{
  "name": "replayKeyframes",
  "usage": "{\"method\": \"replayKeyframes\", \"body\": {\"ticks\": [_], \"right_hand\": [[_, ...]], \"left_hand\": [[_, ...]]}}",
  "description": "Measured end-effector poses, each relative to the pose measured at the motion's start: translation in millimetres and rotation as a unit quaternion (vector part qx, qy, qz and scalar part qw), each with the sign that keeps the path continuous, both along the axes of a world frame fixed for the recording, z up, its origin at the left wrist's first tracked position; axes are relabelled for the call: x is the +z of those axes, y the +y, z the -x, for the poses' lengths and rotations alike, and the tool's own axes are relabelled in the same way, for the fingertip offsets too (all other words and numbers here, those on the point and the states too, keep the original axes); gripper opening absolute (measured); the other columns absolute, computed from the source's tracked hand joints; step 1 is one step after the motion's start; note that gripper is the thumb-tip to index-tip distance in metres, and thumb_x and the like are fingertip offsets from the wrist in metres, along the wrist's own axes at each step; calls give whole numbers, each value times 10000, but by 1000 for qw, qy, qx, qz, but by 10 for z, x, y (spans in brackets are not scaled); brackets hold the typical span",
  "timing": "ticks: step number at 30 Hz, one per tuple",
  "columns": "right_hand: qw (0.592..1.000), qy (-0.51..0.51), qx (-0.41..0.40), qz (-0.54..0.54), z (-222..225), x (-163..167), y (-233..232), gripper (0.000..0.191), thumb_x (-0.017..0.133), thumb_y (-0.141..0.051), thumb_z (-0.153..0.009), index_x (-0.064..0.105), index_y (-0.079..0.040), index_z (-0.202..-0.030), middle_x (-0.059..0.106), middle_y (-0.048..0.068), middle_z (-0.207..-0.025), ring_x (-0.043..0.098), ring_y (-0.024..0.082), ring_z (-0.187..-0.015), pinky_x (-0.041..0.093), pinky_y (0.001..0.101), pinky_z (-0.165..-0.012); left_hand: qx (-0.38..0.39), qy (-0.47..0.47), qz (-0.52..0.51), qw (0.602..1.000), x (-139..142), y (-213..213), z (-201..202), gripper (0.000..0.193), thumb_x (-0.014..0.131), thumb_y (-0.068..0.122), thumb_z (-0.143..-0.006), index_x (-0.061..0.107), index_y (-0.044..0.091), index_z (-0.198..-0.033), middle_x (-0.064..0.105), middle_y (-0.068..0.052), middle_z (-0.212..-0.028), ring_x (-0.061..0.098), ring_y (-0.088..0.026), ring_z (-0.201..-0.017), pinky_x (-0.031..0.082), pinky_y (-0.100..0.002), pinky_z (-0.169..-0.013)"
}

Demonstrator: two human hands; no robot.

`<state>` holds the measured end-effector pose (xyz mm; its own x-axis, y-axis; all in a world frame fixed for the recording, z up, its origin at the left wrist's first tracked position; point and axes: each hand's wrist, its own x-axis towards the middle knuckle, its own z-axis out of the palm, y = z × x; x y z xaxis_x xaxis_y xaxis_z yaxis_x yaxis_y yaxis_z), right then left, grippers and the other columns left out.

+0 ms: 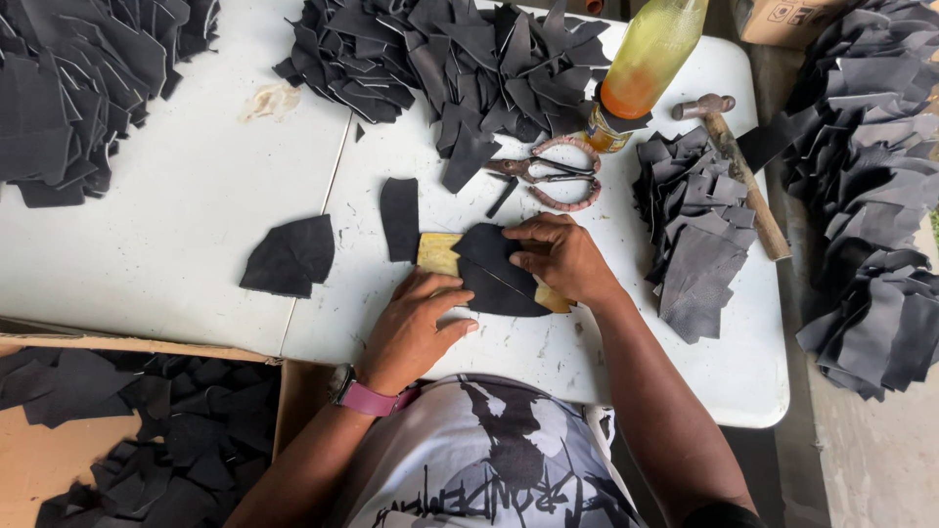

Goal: The person assembles small black leather pieces by hand on a white table. They pick up two pieces, align them, press them together, and place the joined unit into a growing stack. The process is repeated continuously with new pairs from the surrounding piles.

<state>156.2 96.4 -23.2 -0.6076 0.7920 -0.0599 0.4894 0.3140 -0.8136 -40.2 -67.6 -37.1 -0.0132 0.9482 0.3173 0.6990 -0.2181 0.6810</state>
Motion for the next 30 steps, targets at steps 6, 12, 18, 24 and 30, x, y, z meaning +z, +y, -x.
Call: {"method": "replayKeyframes", "body": {"ticks": [6, 12, 18, 24, 30], "right_hand": [[1000, 15, 4, -2, -25, -13, -11, 354, 819, -85, -801, 766, -111, -1150, 737, 11, -1156, 730, 164, -1063, 574, 295, -981], [1000, -6, -14, -21, -21, -1, -49, 354, 844, -108, -782, 775, -119, -1129, 735, 12, -1141, 710, 161, -1048, 573, 298, -990], [999, 14, -4, -47, -65, -114, -19, 352, 856, -91, -775, 778, -106, -1118, 742, 28, -1103, 691, 170, -1027, 560, 297, -962], [973, 203, -77, 72, -154, -411, 166, 253, 661, -46, -976, 707, -29, -1225, 739, 52, -1080, 671, 138, -1006, 548, 275, -928], [910, 357, -135, 160, -262, -541, 359, 276, 578, -17, -1026, 631, 18, -1294, 705, 82, -1035, 619, 144, -940, 521, 277, -892]], "left_hand": [[10, 28, -5, 1000, -52, 9, -27, 324, 824, 254, -805, 774, 70, -1067, 702, -51, -1146, 604, -281, -1121, 473, -415, -1021], [21, 42, -22, 999, -39, 7, -44, 300, 808, 267, -826, 776, 81, -1059, 698, -36, -1124, 612, -258, -1120, 479, -394, -1010], [18, 42, -45, 998, -118, 27, -33, 285, 819, 258, -801, 781, 89, -1027, 697, -40, -1107, 623, -253, -1097, 472, -391, -1005], [65, -434, -19, 898, -380, 81, 249, 355, 580, 358, -1047, 716, 65, -1194, 743, -77, -1158, 677, -180, -1076, 508, -353, -997], [56, -777, -85, 622, -540, 139, 525, 627, 462, 552, -1071, 708, -25, -1057, 743, -138, -971, 678, -254, -887, 517, -404, -917]]}}
